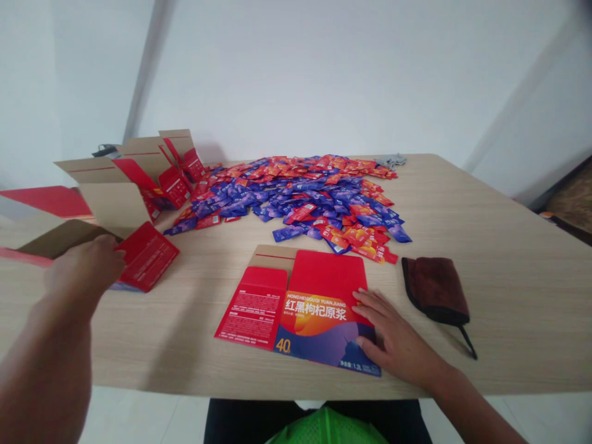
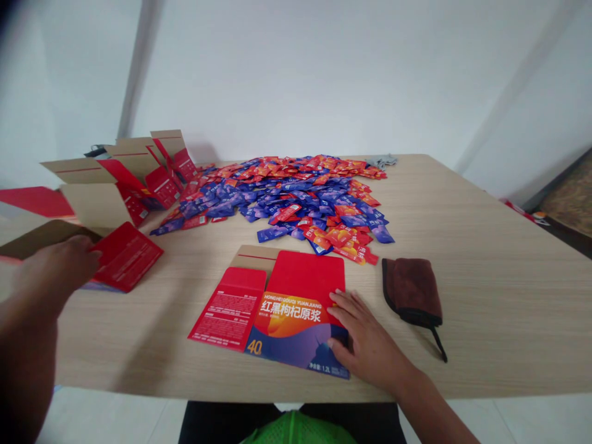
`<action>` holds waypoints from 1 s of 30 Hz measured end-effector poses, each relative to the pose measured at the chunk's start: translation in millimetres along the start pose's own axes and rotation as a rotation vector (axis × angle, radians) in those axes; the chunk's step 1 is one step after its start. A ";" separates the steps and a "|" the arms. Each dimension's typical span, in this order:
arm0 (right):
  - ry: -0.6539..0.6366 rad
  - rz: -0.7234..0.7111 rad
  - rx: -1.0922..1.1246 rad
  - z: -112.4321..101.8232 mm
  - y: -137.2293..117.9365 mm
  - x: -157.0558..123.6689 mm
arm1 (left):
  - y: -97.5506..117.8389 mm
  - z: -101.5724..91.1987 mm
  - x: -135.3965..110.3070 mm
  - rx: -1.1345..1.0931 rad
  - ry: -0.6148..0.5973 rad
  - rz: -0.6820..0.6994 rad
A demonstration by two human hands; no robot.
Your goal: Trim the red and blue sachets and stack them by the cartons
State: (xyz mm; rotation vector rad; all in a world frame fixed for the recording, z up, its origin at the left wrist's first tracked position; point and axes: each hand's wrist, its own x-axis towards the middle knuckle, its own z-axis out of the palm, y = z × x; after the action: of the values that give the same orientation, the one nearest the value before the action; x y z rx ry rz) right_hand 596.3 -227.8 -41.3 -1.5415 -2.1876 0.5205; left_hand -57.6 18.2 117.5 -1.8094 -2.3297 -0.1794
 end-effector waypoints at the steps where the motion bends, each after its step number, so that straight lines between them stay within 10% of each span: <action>1: -0.004 0.004 0.000 -0.2 -0.3 0.1 | 4.9 -1.6 -1.7 0.063 -0.030 -0.028; 22: 0.066 -0.051 0.018 0.7 -0.4 -0.6 | 82.4 -13.8 -10.5 -0.133 0.117 -0.086; 26: 0.059 -0.056 0.012 -0.5 -1.1 0.7 | 119.4 -1.9 -62.0 -0.253 0.319 0.135; 30: 0.075 -0.066 0.020 -1.7 -0.8 0.6 | 194.9 43.3 -145.4 -0.556 -0.079 0.630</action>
State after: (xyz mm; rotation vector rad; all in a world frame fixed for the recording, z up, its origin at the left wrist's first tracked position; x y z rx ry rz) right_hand 596.4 -227.4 -39.4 -1.4495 -2.1626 0.4550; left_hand 162.7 -61.6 39.7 -2.7493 -1.7250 -0.7177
